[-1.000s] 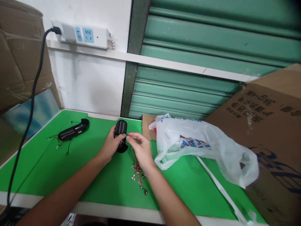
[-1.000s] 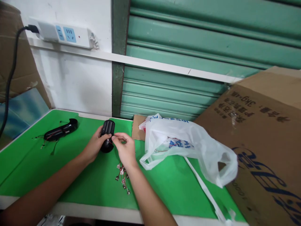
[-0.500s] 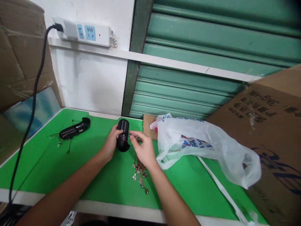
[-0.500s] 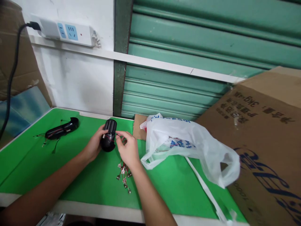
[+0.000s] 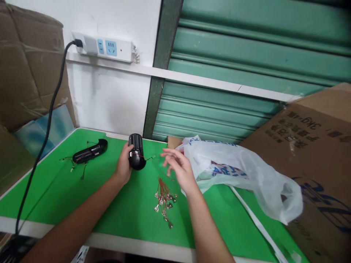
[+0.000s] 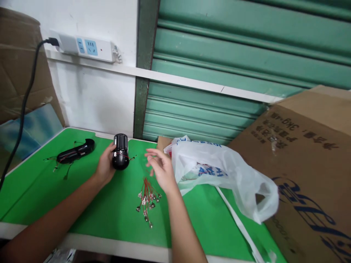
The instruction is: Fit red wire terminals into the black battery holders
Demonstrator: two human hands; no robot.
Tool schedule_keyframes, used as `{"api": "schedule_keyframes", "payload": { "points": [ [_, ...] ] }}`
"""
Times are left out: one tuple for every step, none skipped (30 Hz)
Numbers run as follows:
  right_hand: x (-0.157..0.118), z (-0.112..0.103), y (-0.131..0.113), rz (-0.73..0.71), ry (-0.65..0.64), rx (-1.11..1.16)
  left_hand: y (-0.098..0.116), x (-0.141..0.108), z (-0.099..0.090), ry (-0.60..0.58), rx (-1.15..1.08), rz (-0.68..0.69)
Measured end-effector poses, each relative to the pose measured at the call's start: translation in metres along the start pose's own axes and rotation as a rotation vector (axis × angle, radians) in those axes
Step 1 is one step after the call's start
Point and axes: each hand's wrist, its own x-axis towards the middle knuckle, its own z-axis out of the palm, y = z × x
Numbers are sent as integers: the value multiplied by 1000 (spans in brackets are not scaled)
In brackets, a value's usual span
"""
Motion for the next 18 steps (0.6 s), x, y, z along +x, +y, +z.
{"api": "schedule_keyframes", "payload": {
  "points": [
    [0, -7, 3, 5, 30, -156, 2, 0, 0, -28, -9, -23],
    [-1, -13, 7, 29, 2, -329, 4, -1, 1, -59, -12, -46],
    [-2, -19, 10, 75, -56, -495, 5, -2, 1, -86, -12, -62],
    [-4, -23, 13, 120, -102, -646, 6, -4, 2, -104, -10, -68],
    [-5, -25, 16, 163, -141, -779, 6, -5, 2, -114, -8, -63],
    [-7, -25, 17, 207, -161, -894, 5, -6, 2, -118, -4, -53],
    [-10, -23, 18, 242, -175, -991, 3, -7, 2, -122, 2, -49],
    [-12, -20, 18, 266, -188, -1074, 2, -8, 2, -129, 12, -54],
    [-14, -16, 18, 274, -197, -1146, 0, -8, 2, -138, 28, -65],
    [-16, -12, 18, 267, -208, -1207, -2, -8, 1, -145, 49, -74],
    [-18, -8, 18, 249, -216, -1254, -4, -8, 0, -150, 71, -83],
    [-19, -5, 19, 223, -217, -1282, -5, -8, -1, -150, 93, -91],
    [-19, -3, 19, 193, -209, -1282, -7, -7, -1, -146, 113, -97],
    [-18, -3, 21, 159, -194, -1245, -8, -7, -2, -140, 131, -103],
    [-16, -3, 22, 125, -173, -1170, -9, -6, -2, -137, 146, -109],
    [-12, -4, 24, 93, -147, -1054, -10, -6, -3, -140, 161, -116],
    [-9, -5, 26, 63, -118, -905, -11, -6, -3, -149, 175, -123],
    [-5, -6, 28, 41, -88, -731, -11, -6, -3, -162, 188, -129]
  ]
}}
